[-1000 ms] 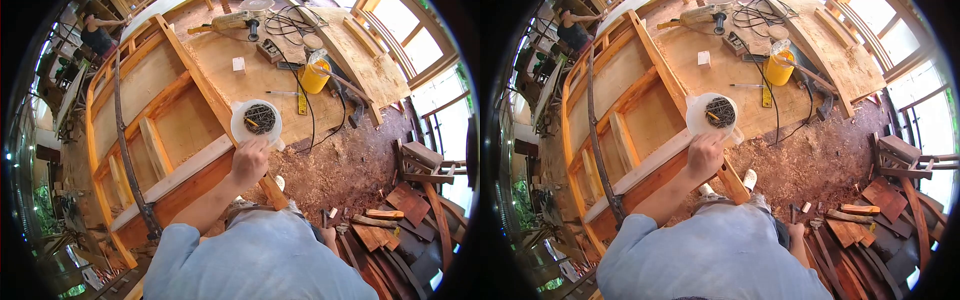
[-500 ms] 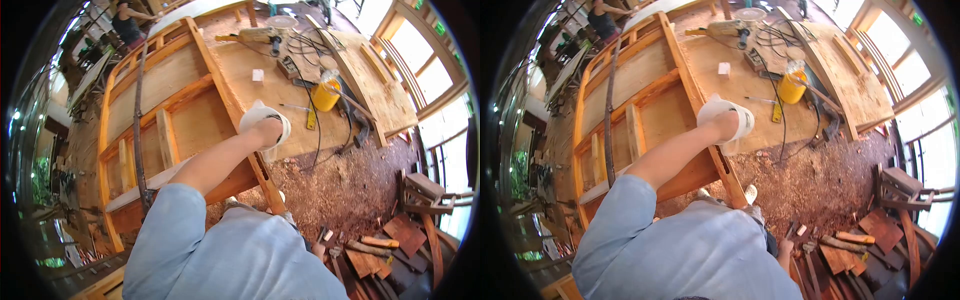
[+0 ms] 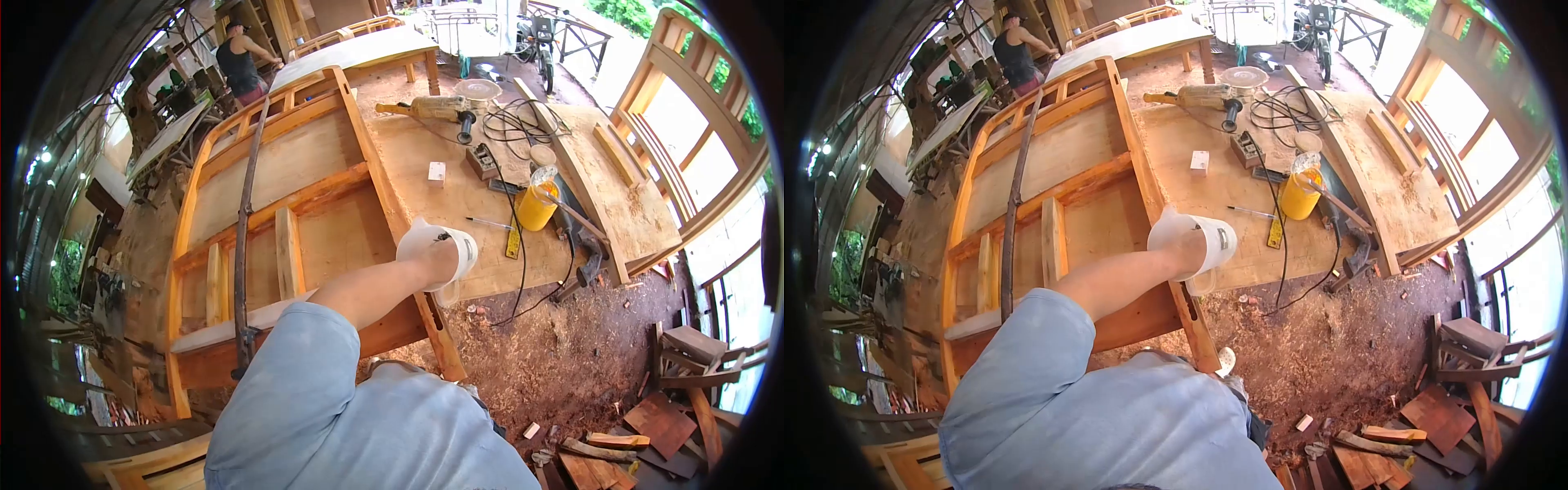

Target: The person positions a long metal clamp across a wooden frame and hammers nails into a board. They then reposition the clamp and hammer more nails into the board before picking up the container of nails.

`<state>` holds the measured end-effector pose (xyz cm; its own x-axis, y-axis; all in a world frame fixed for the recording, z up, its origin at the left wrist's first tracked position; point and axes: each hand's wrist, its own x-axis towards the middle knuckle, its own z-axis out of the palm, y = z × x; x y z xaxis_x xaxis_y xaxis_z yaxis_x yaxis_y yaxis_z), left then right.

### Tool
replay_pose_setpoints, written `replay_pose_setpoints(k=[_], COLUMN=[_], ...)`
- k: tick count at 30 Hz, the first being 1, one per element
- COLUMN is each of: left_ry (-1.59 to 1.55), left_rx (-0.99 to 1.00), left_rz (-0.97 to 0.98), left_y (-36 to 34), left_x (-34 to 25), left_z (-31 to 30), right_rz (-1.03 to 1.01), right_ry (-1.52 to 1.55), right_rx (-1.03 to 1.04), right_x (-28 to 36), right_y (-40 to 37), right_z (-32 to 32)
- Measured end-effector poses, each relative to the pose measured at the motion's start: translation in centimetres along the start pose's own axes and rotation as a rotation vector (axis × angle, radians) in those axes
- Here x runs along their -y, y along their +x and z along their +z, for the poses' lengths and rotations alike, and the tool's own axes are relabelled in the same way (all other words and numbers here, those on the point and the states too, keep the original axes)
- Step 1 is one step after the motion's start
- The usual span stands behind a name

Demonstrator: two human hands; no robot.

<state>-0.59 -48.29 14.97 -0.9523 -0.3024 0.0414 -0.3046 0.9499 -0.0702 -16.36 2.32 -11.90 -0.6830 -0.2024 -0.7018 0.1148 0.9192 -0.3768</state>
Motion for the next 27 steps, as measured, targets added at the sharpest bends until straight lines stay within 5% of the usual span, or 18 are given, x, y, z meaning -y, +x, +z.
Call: replay_pose_setpoints(k=[15, 27], left_ry=[-0.347, -0.08], left_rx=[0.02, 0.115], left_rz=[-0.325, -0.145], left_y=[0.6, -0.4], left_x=[-2.5, -3.5], left_z=[0.6, -1.2], right_rz=[-0.169, -0.257], right_ry=[-0.144, -0.256], right_rx=[0.075, 0.141], right_x=[3.9, 5.6], right_y=[2.2, 3.3], right_z=[-1.5, -2.4])
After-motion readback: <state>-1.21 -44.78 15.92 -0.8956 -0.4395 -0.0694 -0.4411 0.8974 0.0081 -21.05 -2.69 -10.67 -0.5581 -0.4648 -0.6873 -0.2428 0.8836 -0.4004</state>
